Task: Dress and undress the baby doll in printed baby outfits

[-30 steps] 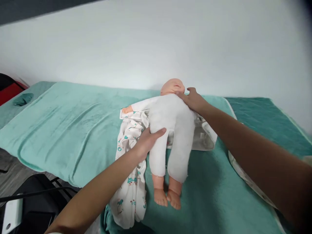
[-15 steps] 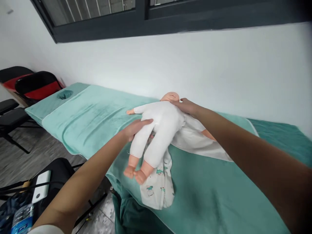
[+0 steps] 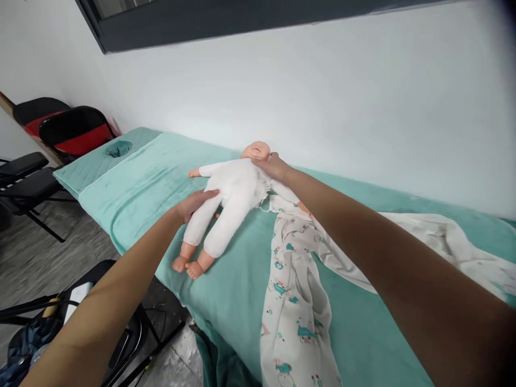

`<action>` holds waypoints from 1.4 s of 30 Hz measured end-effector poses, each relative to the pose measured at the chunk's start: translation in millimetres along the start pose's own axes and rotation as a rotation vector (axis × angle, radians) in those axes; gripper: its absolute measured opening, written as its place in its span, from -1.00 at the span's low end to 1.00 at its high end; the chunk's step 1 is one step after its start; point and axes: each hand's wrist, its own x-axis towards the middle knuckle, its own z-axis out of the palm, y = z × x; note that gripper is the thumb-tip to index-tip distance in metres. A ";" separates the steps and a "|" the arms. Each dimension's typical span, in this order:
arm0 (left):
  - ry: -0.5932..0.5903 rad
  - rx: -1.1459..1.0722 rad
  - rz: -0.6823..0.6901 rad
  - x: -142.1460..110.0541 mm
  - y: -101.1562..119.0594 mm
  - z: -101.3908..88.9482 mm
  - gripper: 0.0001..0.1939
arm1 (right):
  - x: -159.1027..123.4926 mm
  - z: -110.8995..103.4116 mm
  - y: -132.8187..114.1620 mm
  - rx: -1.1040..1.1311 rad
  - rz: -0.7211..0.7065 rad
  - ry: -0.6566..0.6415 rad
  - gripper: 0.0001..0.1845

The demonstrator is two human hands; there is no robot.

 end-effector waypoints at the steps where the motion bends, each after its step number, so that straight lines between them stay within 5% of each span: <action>1: 0.015 0.002 0.004 7.0 -0.1 -4.2 -0.44 | 7.4 4.7 -2.7 -0.001 0.013 -0.006 -0.18; 8: 0.068 0.010 -0.046 45.6 -13.0 -28.8 -0.29 | 42.6 25.5 -0.2 0.040 -0.071 -0.042 -0.21; 14: 0.038 0.058 -0.006 48.1 -20.1 -37.0 -0.31 | 43.3 3.3 40.7 0.120 0.062 -0.093 -0.22; 17: 0.318 0.351 0.076 43.5 -18.3 -34.9 -0.36 | 29.8 -30.7 78.0 0.172 0.134 -0.095 -0.23; 19: 0.572 0.666 0.249 34.4 -15.4 -24.6 -0.46 | 17.2 -60.9 106.7 0.113 0.180 -0.068 -0.23; 20: 0.636 0.798 0.356 27.3 -14.3 -15.3 -0.52 | 9.9 -77.0 120.4 0.004 0.179 -0.068 -0.23; 22: 0.583 0.959 0.513 8.2 -14.6 13.0 -0.65 | -7.0 -108.5 143.3 -0.307 0.188 -0.107 -0.24; 26: 0.008 0.925 0.381 -34.5 -34.5 97.9 -0.51 | -49.1 -154.8 163.3 -0.612 0.199 -0.144 -0.40; 28: -0.170 0.894 0.354 -48.0 -51.1 140.5 -0.45 | -72.2 -167.4 163.6 -0.769 0.162 -0.200 -0.46; 34: -0.073 0.988 0.511 -57.0 -66.2 214.8 -0.83 | -143.8 -186.9 155.0 -0.934 0.091 -0.202 -0.58; 42: -0.159 0.907 1.091 -84.1 -2.4 295.4 -0.71 | -259.9 -220.3 110.8 -0.869 -0.148 -0.040 -0.57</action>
